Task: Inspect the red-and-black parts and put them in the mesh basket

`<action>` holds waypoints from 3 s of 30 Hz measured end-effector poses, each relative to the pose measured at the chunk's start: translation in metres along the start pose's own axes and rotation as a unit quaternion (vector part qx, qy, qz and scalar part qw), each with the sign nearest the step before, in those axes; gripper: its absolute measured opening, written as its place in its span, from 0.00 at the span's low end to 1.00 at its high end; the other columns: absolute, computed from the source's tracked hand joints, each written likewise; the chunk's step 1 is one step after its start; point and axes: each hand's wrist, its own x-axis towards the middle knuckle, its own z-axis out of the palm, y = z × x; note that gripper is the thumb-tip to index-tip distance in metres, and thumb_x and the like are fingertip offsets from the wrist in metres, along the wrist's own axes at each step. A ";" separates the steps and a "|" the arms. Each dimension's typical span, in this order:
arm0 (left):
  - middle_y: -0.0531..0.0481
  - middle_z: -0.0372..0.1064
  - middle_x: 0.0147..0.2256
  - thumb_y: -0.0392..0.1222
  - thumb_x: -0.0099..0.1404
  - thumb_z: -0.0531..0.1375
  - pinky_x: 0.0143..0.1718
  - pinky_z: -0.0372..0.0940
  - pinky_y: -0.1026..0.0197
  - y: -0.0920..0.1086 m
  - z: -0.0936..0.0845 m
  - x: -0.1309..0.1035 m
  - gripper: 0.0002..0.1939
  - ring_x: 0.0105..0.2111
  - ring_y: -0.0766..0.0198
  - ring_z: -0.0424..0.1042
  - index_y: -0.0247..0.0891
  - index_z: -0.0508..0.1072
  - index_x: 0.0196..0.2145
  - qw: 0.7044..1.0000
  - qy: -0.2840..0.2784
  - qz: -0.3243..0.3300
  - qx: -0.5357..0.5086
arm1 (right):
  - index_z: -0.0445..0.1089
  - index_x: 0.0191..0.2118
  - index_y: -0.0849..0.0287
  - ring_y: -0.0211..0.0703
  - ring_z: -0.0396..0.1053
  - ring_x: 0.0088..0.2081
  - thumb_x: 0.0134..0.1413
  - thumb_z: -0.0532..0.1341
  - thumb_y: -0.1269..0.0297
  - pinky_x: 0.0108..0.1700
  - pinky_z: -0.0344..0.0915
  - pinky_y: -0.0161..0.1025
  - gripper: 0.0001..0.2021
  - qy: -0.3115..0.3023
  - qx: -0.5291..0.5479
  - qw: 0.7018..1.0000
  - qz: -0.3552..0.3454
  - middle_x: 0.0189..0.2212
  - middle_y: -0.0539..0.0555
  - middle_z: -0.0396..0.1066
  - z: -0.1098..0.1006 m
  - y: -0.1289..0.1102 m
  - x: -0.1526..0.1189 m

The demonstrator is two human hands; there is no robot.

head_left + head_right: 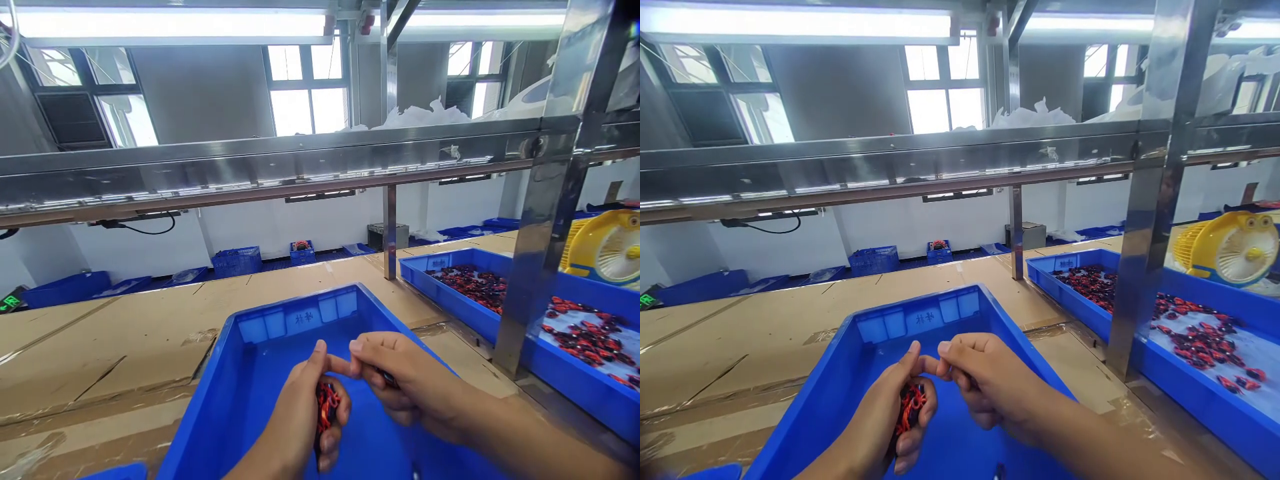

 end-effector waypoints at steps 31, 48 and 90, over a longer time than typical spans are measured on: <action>0.59 0.61 0.17 0.57 0.66 0.53 0.08 0.48 0.71 -0.001 0.001 0.000 0.16 0.09 0.74 0.51 0.41 0.61 0.34 0.997 -0.025 0.053 0.047 | 0.65 0.29 0.61 0.26 0.39 0.15 0.61 0.59 0.55 0.14 0.36 0.28 0.15 -0.051 0.114 0.992 -0.002 0.18 0.42 0.49 0.001 -0.006 -0.008; 0.55 0.65 0.18 0.66 0.64 0.50 0.08 0.53 0.70 0.006 0.002 -0.003 0.29 0.10 0.72 0.51 0.37 0.64 0.46 1.000 -0.008 0.012 0.008 | 0.67 0.30 0.60 0.29 0.53 0.13 0.60 0.55 0.53 0.10 0.37 0.27 0.16 0.002 0.127 0.991 0.047 0.19 0.47 0.62 -0.003 -0.011 -0.004; 0.58 0.50 0.19 0.50 0.56 0.68 0.23 0.47 0.66 0.010 0.011 -0.015 0.13 0.21 0.71 0.50 0.39 0.80 0.35 0.928 0.151 0.278 0.199 | 0.61 0.32 0.57 0.26 0.43 0.15 0.60 0.59 0.50 0.12 0.36 0.25 0.15 -0.065 0.063 0.996 0.003 0.18 0.41 0.53 0.006 -0.007 -0.013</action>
